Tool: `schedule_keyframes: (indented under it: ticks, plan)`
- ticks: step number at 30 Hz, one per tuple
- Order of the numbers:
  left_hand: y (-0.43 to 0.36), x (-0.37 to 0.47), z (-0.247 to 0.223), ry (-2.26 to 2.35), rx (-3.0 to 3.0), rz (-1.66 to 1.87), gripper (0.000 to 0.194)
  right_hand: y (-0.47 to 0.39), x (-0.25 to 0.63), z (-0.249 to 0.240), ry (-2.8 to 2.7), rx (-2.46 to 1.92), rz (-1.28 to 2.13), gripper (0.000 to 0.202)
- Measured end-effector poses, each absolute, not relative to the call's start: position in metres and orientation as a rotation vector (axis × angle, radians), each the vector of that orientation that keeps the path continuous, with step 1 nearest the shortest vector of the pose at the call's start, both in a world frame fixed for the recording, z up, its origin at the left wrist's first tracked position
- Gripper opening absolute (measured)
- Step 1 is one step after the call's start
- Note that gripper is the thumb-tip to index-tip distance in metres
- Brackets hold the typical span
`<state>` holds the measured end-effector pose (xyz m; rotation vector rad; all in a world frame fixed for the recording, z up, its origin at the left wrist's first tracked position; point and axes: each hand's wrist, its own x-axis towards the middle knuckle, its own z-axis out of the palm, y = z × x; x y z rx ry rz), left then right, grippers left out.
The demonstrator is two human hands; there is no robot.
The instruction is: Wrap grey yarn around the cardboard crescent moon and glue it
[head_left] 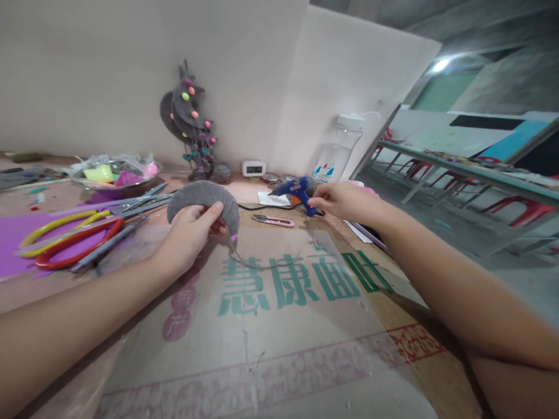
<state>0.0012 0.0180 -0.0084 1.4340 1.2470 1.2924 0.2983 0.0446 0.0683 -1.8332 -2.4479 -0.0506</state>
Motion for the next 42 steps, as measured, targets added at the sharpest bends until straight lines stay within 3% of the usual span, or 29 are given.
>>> schedule_keyframes:
  ticks: [3, 9, 22, 30, 42]
  plan:
    - [0.016, 0.002, -0.007, 1.265, 1.465, 1.286, 0.037, 0.064, 0.309, 0.048, -2.243, -1.836, -0.129, 0.035]
    - [0.017, 0.002, -0.009, 1.269, 1.497, 1.238, 0.04, 0.086, 0.309, 0.002, -1.975, -1.623, 0.278, 0.058]
    - [0.004, 0.009, 0.011, 1.455, 1.534, 1.082, 0.037, 0.085, 0.304, 0.03, -1.695, -1.68, 0.37, 0.026]
    - [0.005, 0.009, 0.009, 1.446, 1.557, 1.083, 0.028, 0.023, 0.261, 0.033, -1.829, -1.285, 0.576, 0.027]
    - [0.004, 0.004, 0.009, 1.534, 1.669, 1.078, 0.04, -0.019, 0.232, 0.016, -2.023, -1.181, 0.807, 0.025]
